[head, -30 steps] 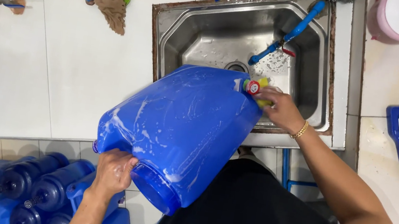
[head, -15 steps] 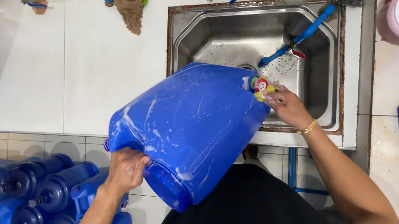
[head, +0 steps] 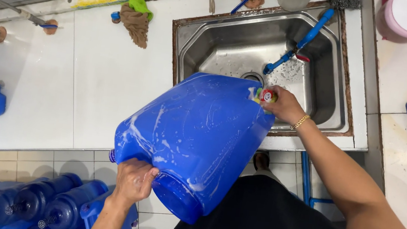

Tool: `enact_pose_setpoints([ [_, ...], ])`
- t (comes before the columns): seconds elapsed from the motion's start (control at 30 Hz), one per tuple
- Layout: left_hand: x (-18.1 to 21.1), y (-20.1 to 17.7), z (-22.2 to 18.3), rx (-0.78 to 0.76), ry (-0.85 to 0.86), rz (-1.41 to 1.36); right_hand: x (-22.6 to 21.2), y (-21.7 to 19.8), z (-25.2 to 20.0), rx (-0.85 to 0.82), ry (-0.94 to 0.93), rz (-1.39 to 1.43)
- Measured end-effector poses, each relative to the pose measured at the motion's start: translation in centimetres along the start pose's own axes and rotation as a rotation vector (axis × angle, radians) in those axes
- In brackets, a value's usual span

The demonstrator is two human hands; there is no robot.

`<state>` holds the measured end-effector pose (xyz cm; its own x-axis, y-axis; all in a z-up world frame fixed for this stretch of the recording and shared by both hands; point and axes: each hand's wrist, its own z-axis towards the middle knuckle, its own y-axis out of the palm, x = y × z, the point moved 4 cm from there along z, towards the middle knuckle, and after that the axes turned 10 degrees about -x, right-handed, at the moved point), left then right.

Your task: Scrubbing and rinsing blue plastic water containers in a sink and wiping down the work surface.

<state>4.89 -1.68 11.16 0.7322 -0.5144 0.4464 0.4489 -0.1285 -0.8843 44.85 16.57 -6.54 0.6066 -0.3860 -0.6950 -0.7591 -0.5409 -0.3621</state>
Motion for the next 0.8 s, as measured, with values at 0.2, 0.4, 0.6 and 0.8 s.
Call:
enact_pose_setpoints([
  [0.2,-0.9,0.0,0.6,-0.083,0.004,0.001,5.5,-1.8,0.3,-0.210,-0.089,-0.093],
  [0.4,-0.5,-0.2,1.8,-0.105,-0.021,-0.018,3.9,-8.4,0.7,0.092,-0.178,-0.033],
  [0.6,-1.8,1.9,1.9,-0.175,-0.046,0.101,-0.2,-0.7,2.2,-0.016,-0.136,-0.737],
  [0.8,1.9,-0.3,4.8,0.005,-0.130,0.027,13.9,-5.0,17.0,-0.008,-0.388,-1.103],
])
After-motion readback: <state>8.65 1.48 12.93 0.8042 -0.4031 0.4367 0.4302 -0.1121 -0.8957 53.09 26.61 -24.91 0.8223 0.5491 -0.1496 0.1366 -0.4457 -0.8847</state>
